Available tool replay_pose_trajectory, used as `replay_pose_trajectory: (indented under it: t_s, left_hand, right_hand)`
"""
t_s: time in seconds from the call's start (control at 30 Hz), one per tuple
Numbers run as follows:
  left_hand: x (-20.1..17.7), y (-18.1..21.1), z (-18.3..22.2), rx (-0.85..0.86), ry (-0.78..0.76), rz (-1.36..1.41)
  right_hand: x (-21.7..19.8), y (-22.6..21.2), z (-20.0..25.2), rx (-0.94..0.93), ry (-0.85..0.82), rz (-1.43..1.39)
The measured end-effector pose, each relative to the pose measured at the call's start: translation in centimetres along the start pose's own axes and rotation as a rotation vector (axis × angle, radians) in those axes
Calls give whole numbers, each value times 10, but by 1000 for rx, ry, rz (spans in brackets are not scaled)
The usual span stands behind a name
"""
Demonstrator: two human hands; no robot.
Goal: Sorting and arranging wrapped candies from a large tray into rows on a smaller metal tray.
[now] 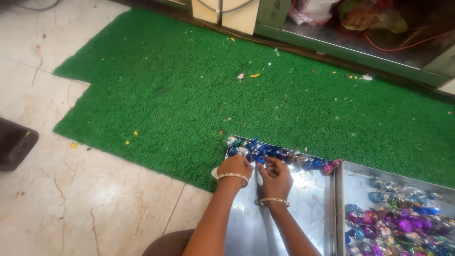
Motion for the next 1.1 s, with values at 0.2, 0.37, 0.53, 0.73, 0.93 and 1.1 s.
replay_pose_trajectory:
  t_s: [0.2, 0.37, 0.53, 0.73, 0.93, 1.1]
  left_hand:
    - [8, -7, -12, 9, 105, -57]
    - [-7, -1, -12, 41, 136, -133]
    - [-6, -6, -22, 114, 300, -272]
    - [-14, 1, -21, 152, 392, -229]
    - [-22, 1, -15, 47, 215, -221]
    - [-8, -1, -10, 19, 66, -195]
  right_hand:
    - [4, 7, 3, 81, -66, -165]
    - [5, 23, 0, 120, -89, -185]
    - [0, 11, 5, 79, -74, -134]
    - [-1, 7, 6, 61, -75, -235]
    - [-1, 9, 3, 60, -68, -47]
    - [-2, -7, 5, -49, -90, -89]
Point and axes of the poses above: each hand's wrist, its own z-axis away from the middle knuckle, its own x-axis out of the palm, y = z × x, the point moved 10 cm from there along -z, towards the middle knuckle, and after that the axes turned 15 degrees about y, right-handed, at the moved point
